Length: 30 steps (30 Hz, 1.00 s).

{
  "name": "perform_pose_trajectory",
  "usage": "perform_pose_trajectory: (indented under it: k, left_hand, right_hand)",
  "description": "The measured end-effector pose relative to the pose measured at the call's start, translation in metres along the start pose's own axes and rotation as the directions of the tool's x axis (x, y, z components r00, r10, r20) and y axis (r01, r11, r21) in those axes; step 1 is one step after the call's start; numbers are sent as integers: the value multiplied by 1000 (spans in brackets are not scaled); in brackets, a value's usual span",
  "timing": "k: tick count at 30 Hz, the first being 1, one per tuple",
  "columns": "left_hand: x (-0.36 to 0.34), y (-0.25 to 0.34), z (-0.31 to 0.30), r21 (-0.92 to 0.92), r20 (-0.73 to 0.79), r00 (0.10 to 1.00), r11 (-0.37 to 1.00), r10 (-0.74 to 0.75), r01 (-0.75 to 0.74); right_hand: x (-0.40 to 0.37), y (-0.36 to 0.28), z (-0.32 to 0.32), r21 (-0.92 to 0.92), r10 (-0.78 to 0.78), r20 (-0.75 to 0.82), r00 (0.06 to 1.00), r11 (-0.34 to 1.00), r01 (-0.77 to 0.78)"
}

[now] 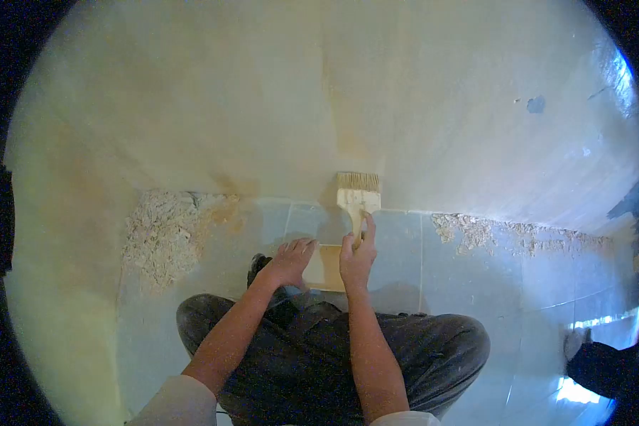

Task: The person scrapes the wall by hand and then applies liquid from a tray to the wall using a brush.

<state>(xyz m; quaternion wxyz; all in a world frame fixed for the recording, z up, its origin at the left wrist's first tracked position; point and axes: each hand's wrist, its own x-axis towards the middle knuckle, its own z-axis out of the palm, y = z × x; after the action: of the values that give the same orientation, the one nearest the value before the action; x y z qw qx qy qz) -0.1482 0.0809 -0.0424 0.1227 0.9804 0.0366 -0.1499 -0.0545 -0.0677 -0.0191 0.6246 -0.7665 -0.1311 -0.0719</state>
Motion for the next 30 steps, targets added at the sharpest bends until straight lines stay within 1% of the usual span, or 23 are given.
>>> perform_pose_trajectory:
  k: [1, 2, 3, 4, 6, 7, 9, 11, 13, 15, 16, 18, 19, 21, 22, 24, 25, 26, 27, 28, 30]
  left_hand:
    - [0, 1, 0, 2, -12, 1000, 1000, 1, -1]
    - [-1, 4, -4, -4, -10, 1000, 1000, -4, 4]
    - [-3, 7, -7, -17, 14, 1000, 1000, -23, 23]
    - [-3, 8, -9, -31, 36, 998, 999, -44, 45]
    - [-1, 3, -2, -37, 15, 999, 999, -30, 30]
    - [0, 1, 2, -36, -7, 1000, 999, -8, 8]
    - [0, 3, -1, -43, 1, 1000, 999, -15, 15]
    - [0, 2, 0, -44, 14, 1000, 999, -21, 22]
    - [0, 0, 2, -38, -12, 1000, 999, -8, 7]
    - [0, -1, 4, -35, -12, 1000, 999, -5, 5]
    - [1, -1, 5, -32, -19, 1000, 999, -4, 3]
    - [3, -3, 8, -39, -16, 1000, 999, -7, 7]
    - [3, -2, 6, -47, -17, 1000, 999, -9, 9]
    - [3, -1, 3, -49, 12, 1000, 999, -10, 10]
    - [3, -1, 0, -54, 35, 999, 998, -11, 13]
    - [4, -1, 0, -49, 32, 999, 999, 4, -2]
    - [3, -2, 1, -48, 28, 1000, 999, 8, -7]
    - [4, -3, 2, -46, 31, 999, 999, 14, -12]
    - [4, -4, 4, -40, 15, 1000, 999, 19, -18]
    - [3, -5, 7, -34, 0, 1000, 999, 24, -24]
    - [4, -7, 11, -36, 6, 1000, 999, 23, -23]
  right_hand:
    - [-2, 7, 3, -2, 1, 6, 1000, 1000, -1]
    - [-2, 17, 7, -14, 39, 20, 999, 999, -39]
    - [-2, 27, 9, -26, 77, 33, 997, 997, -76]
    - [0, 26, 9, -30, 75, 40, 996, 997, -74]
    - [6, 25, 11, -13, 170, 78, 982, 985, -169]
    - [8, 14, 10, -16, 171, 85, 982, 985, -170]
    - [12, -22, 1, 73, 344, 155, 926, 931, -358]
    - [21, -37, -4, 102, 353, 170, 920, 922, -373]
    - [28, -43, -9, 137, 362, 182, 914, 911, -388]
    - [34, -46, -16, 186, 220, 175, 960, 950, -252]
    - [35, -52, -17, 188, 223, 176, 959, 948, -255]
    - [37, -68, -19, 210, 131, 128, 983, 965, -156]
    - [38, -75, -21, 210, 137, 126, 983, 964, -161]
    - [40, -85, -25, 267, 51, 68, 996, 961, -67]
    - [41, -88, -28, 268, 53, 61, 997, 961, -68]
    - [42, -94, -38, 193, 64, 185, 981, 976, -100]
    - [44, -101, -44, 194, 65, 180, 982, 976, -100]
    - [47, -108, -53, 175, 187, 342, 921, 950, -257]
    - [50, -110, -60, 131, 297, 492, 818, 904, -407]
    - [50, -103, -62, 131, 303, 487, 819, 902, -411]
    - [51, -75, -58, 125, 440, 539, 719, 802, -584]
